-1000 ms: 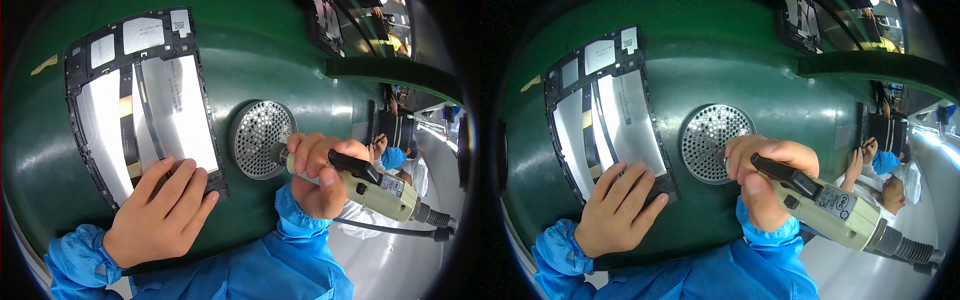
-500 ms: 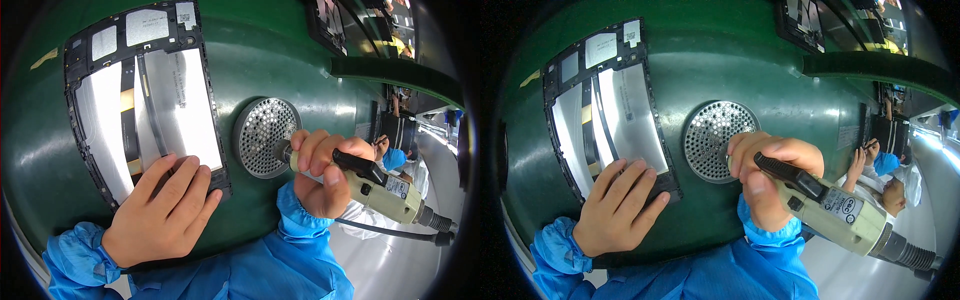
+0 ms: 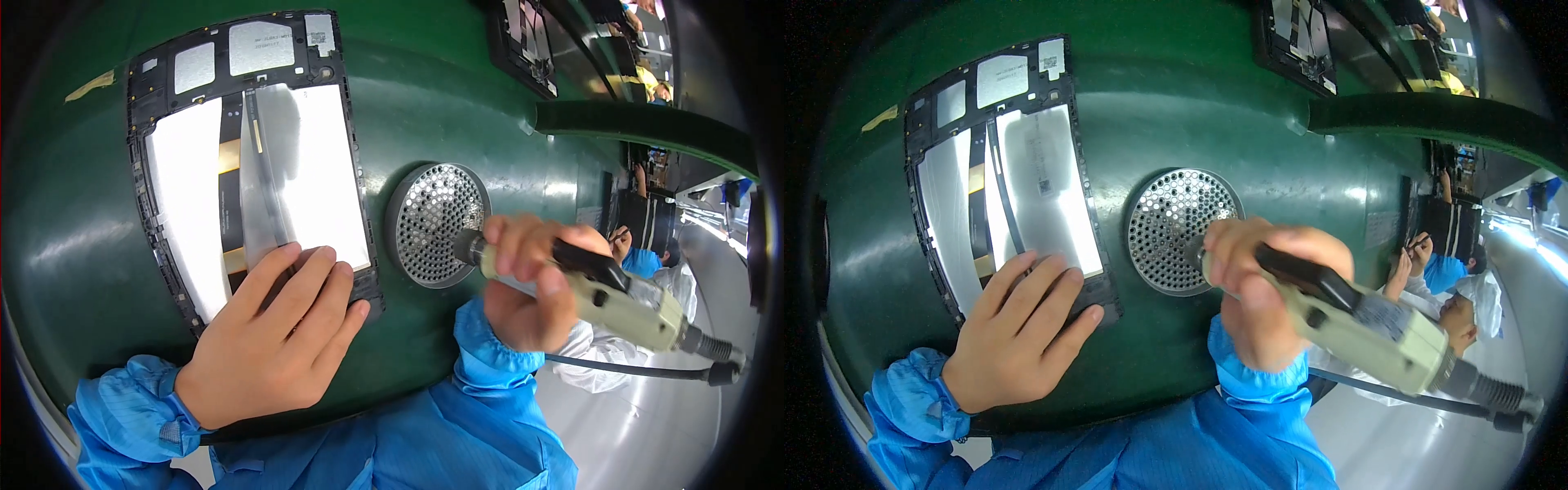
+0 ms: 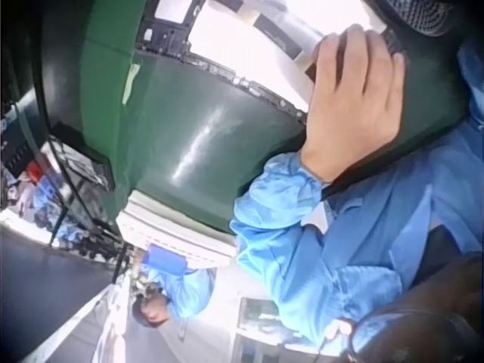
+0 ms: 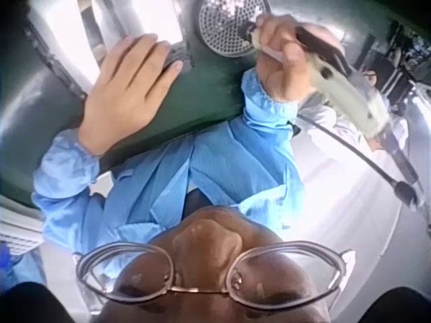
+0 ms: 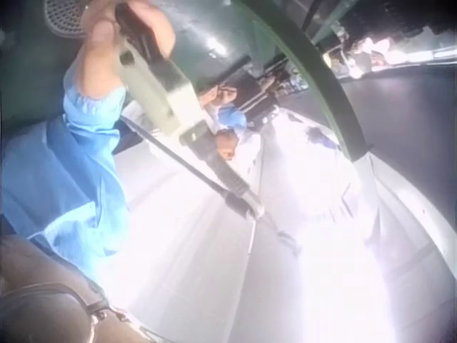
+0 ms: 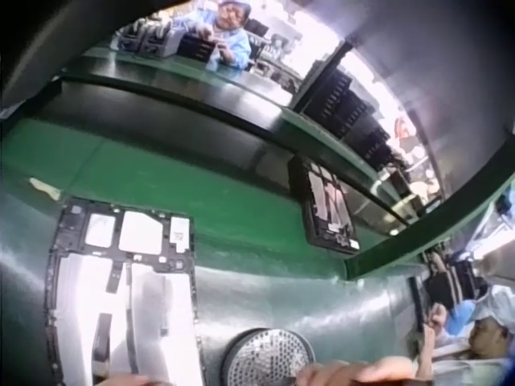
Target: Assembling a tablet device by screwing internal components and managing cables at a workbench.
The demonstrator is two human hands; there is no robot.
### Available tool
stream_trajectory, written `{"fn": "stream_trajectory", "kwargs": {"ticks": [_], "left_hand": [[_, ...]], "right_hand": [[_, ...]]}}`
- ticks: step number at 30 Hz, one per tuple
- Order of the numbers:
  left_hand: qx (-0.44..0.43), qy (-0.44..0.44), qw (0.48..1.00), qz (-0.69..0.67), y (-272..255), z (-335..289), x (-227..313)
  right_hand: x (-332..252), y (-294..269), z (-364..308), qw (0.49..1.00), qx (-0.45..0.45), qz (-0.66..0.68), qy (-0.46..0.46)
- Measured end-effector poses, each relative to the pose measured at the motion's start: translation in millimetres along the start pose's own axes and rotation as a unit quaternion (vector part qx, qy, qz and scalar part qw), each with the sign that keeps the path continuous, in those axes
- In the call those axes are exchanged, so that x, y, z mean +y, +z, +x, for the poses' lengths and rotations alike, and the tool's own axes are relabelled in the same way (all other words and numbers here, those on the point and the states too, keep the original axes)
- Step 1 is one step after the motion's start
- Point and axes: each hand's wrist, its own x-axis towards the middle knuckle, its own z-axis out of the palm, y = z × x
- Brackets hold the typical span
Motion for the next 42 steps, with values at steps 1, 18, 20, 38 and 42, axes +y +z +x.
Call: {"fn": "stream_trajectory", "kwargs": {"ticks": [1,18,20,38,42], "left_hand": [[0.008,-0.002,1.0,0.002,1,-1,0],[0.045,0.008,0.999,0.001,5,1,2],[0.043,0.006,0.999,0.001,6,1,1],[0.027,-0.003,0.999,0.02,8,1,2],[0.028,0.004,0.999,0.021,6,2,2]], "right_hand": [[-5,0,-1,1.0,0.001,-0.004,-0.01],[-32,38,-25,0.992,-0.124,-0.02,0.025],[-29,37,-26,0.991,-0.129,-0.019,0.024],[-19,38,-27,0.988,-0.147,-0.037,0.011],[-21,27,-23,0.991,-0.133,-0.013,0.01]]}}
